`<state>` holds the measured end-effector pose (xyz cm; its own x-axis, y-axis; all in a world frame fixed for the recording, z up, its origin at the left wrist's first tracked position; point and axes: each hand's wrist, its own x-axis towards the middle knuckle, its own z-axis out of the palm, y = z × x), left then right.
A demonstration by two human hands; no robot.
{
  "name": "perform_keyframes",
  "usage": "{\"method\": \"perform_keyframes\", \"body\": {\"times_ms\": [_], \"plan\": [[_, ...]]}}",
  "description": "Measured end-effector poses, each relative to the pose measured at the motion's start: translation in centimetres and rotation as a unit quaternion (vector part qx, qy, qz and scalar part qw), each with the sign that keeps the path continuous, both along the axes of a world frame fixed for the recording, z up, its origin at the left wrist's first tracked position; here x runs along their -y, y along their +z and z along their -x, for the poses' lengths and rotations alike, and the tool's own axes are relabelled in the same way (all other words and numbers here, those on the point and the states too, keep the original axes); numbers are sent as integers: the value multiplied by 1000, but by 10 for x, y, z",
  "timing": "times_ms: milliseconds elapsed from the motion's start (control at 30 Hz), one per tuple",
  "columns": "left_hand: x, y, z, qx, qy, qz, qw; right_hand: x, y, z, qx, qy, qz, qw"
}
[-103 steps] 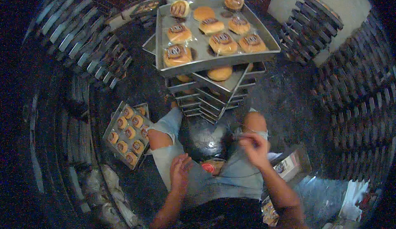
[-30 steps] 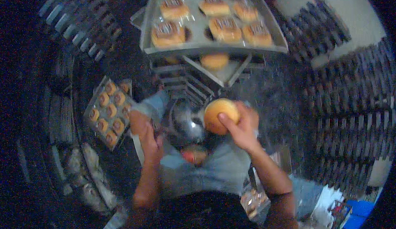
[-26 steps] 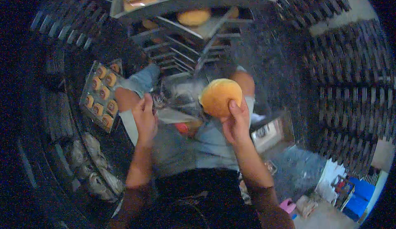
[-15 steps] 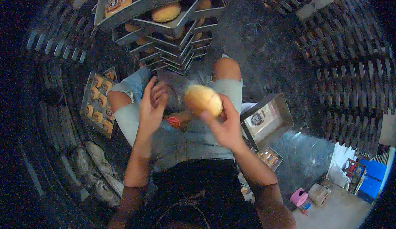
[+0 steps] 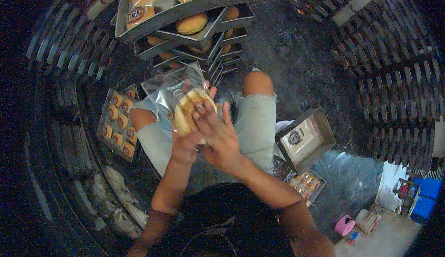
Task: The person sits on the floor and repeatedly picks up round buns from a metal tray, places each into a clear plastic wrapper, seals it, and returns the packaged bun to the tray. The process is repeated for multiple buns.
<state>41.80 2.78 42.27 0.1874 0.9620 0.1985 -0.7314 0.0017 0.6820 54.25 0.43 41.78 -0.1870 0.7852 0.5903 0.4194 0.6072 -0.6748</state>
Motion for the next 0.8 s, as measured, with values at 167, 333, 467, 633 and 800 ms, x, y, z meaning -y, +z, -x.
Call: {"method": "perform_keyframes", "body": {"times_ms": [167, 333, 467, 633, 800], "plan": [[-1, -5, 2, -6, 51, 35, 998, -4, -1, 13, 34, 7, 43, 998], [-8, -39, 10, 65, 15, 165, 984, -14, -19, 10, 68, 54, 67, 994], [-14, -45, 13, 157, -12, 261, 952, -3, -29, -7, 98, 69, 79, 990], [-29, -57, 3, 251, 8, 366, 896, 9, 12, -70, -8, 400, 391, 829], [-17, -34, -17, 172, -13, 267, 948, 10, 9, -66, -72, 16, 210, 975]]}}
